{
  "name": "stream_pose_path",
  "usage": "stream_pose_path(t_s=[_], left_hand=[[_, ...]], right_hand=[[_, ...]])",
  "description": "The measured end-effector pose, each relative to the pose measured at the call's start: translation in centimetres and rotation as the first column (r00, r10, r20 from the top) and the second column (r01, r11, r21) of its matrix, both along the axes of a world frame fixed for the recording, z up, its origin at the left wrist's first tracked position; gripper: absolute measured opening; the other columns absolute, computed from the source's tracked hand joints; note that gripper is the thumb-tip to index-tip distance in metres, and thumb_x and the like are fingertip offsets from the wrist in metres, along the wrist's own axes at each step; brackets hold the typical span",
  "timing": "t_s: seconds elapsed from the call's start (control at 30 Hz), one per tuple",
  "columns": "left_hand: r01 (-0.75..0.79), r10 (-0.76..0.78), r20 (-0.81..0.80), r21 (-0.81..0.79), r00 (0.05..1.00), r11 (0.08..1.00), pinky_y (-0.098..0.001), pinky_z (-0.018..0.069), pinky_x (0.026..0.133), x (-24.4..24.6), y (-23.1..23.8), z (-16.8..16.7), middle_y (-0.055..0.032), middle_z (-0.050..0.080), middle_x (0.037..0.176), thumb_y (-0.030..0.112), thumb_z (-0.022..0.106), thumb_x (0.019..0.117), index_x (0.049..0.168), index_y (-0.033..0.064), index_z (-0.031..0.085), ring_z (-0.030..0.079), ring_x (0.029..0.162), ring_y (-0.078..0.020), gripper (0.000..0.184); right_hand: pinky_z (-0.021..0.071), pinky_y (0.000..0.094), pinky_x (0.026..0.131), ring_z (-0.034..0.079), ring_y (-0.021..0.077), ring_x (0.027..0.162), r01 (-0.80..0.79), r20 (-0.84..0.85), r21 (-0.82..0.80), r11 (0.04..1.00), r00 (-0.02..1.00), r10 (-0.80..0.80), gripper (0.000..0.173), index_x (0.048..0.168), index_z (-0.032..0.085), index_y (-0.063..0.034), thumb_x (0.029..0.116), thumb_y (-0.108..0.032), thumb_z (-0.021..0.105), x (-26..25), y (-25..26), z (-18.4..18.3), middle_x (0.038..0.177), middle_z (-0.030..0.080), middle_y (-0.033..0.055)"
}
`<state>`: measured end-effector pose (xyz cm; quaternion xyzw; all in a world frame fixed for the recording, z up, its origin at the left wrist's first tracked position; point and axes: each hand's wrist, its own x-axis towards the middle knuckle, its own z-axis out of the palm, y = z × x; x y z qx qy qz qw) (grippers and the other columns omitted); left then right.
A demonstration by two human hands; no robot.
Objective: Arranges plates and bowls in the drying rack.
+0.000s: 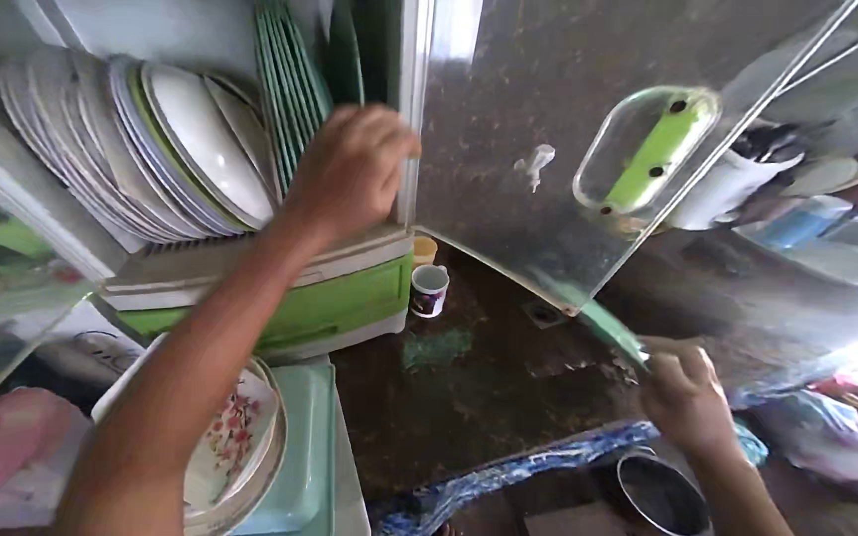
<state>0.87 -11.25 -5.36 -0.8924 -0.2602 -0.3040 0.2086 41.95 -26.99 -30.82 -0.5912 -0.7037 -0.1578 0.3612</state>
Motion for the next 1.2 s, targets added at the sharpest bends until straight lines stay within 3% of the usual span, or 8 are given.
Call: stream_pose_path(t_s=[0.17, 0.3, 0.43, 0.63, 0.77, 0.9, 1.03, 1.2], left_hand=[[-0.277, 0.285, -0.536, 0.098, 0.795, 0.956, -0.0605, 0.0136, 0.124, -0.4, 8.6, 8.3, -0.0269, 0.063, 0.132, 0.014, 0.045, 0.1078, 0.124, -0.0076, 0.065, 0.045, 0.141, -0.0428, 0.034], [-0.265, 0.288, -0.452, 0.114, 0.845, 0.957, -0.0632, 0.0203, 0.121, -5.7, 9.4, 8.2, -0.0277, 0.066, 0.124, 0.01, 0.045, 0.1059, 0.119, -0.0081, 0.066, 0.058, 0.127, -0.0453, 0.03], [-0.251, 0.246, -0.31, 0.026, 0.918, 0.968, -0.0613, 0.021, 0.122, -8.4, 9.4, 5.7, -0.0193, 0.054, 0.149, 0.013, 0.045, 0.1053, 0.139, 0.0006, 0.058, 0.04, 0.147, -0.0403, 0.038], [-0.245, 0.224, -0.217, -0.073, 0.95, 0.967, -0.0589, 0.0157, 0.125, -8.4, 9.6, 4.4, -0.0167, 0.045, 0.157, 0.016, 0.049, 0.1053, 0.145, 0.0016, 0.053, 0.03, 0.153, -0.0382, 0.042], [-0.299, 0.256, -0.262, -0.139, 0.93, 0.944, -0.0593, 0.0125, 0.125, -8.5, 7.4, 4.4, -0.0164, 0.033, 0.165, 0.012, 0.056, 0.1023, 0.153, 0.0047, 0.045, 0.021, 0.155, -0.0386, 0.053], [-0.284, 0.255, -0.222, -0.113, 0.941, 0.952, -0.0586, 0.021, 0.122, -10.4, 1.9, 3.0, -0.0189, 0.044, 0.158, 0.011, 0.055, 0.1014, 0.144, 0.0025, 0.056, 0.032, 0.151, -0.04, 0.043], [-0.225, 0.215, -0.071, -0.174, 0.974, 0.959, -0.0583, 0.0357, 0.113, -15.4, -5.4, 0.8, -0.0182, 0.053, 0.149, 0.011, 0.057, 0.1005, 0.12, 0.0, 0.07, 0.047, 0.139, -0.041, 0.026], [-0.281, 0.321, 0.111, -0.275, 0.94, 0.919, -0.0561, 0.0428, 0.108, -23.2, -15.4, -4.5, -0.0152, 0.061, 0.138, 0.023, 0.05, 0.1028, 0.12, 0.0047, 0.07, 0.055, 0.13, -0.0356, 0.033]], right_hand=[[0.0505, 0.0408, 0.1, 0.064, 0.0391, 0.114, -0.141, 0.032, 0.01, 0.99, 0.99, 0.141, 0.015, 0.097, 0.062, 0.0075, 0.0952, -0.004, 0.052, -3.2, -4.4, -1.2, 0.118, 0.066, 0.0292], [0.0437, 0.024, 0.107, 0.059, 0.0196, 0.124, -0.248, -0.036, 0.057, 0.967, 0.968, 0.25, 0.014, 0.099, 0.053, 0.0041, 0.1047, -0.008, 0.051, -5.7, -7.2, -0.2, 0.12, 0.063, 0.0233], [0.0433, 0.0254, 0.112, 0.055, 0.0087, 0.13, -0.395, -0.147, 0.122, 0.911, 0.9, 0.41, 0.012, 0.104, 0.053, -0.0018, 0.1067, -0.013, 0.051, -9.0, -8.5, 3.5, 0.124, 0.063, 0.0105], [0.0443, 0.0204, 0.11, 0.053, -0.0058, 0.127, -0.115, -0.413, 0.492, 0.863, 0.842, 0.348, 0.035, 0.133, 0.057, -0.0214, 0.0993, -0.016, 0.064, -18.8, -5.3, 9.2, 0.133, 0.06, -0.0202], [0.05, 0.0221, 0.1, 0.057, -0.0004, 0.117, -0.117, -0.362, 0.675, 0.728, 0.808, 0.465, 0.033, 0.126, 0.054, 0.0059, 0.0955, -0.005, 0.061, -24.7, 4.7, 14.2, 0.126, 0.06, 0.0036], [0.0481, 0.0307, 0.102, 0.057, 0.027, 0.124, -0.193, -0.296, 0.693, 0.695, 0.803, 0.518, 0.018, 0.107, 0.06, 0.0142, 0.093, 0.008, 0.052, -30.4, 12.9, 17.5, 0.129, 0.058, 0.0279], [0.0504, 0.0346, 0.1, 0.057, 0.0349, 0.123, -0.232, -0.296, 0.672, 0.703, 0.786, 0.543, 0.026, 0.111, 0.061, 0.0137, 0.0882, 0.013, 0.049, -35.1, 19.4, 18.6, 0.131, 0.056, 0.0305], [0.0507, 0.0375, 0.098, 0.058, 0.035, 0.12, -0.274, -0.356, 0.471, 0.839, 0.811, 0.464, 0.029, 0.12, 0.059, 0.0127, 0.0942, 0.001, 0.051, -35.7, 26.5, 19.6, 0.129, 0.056, 0.0297]])
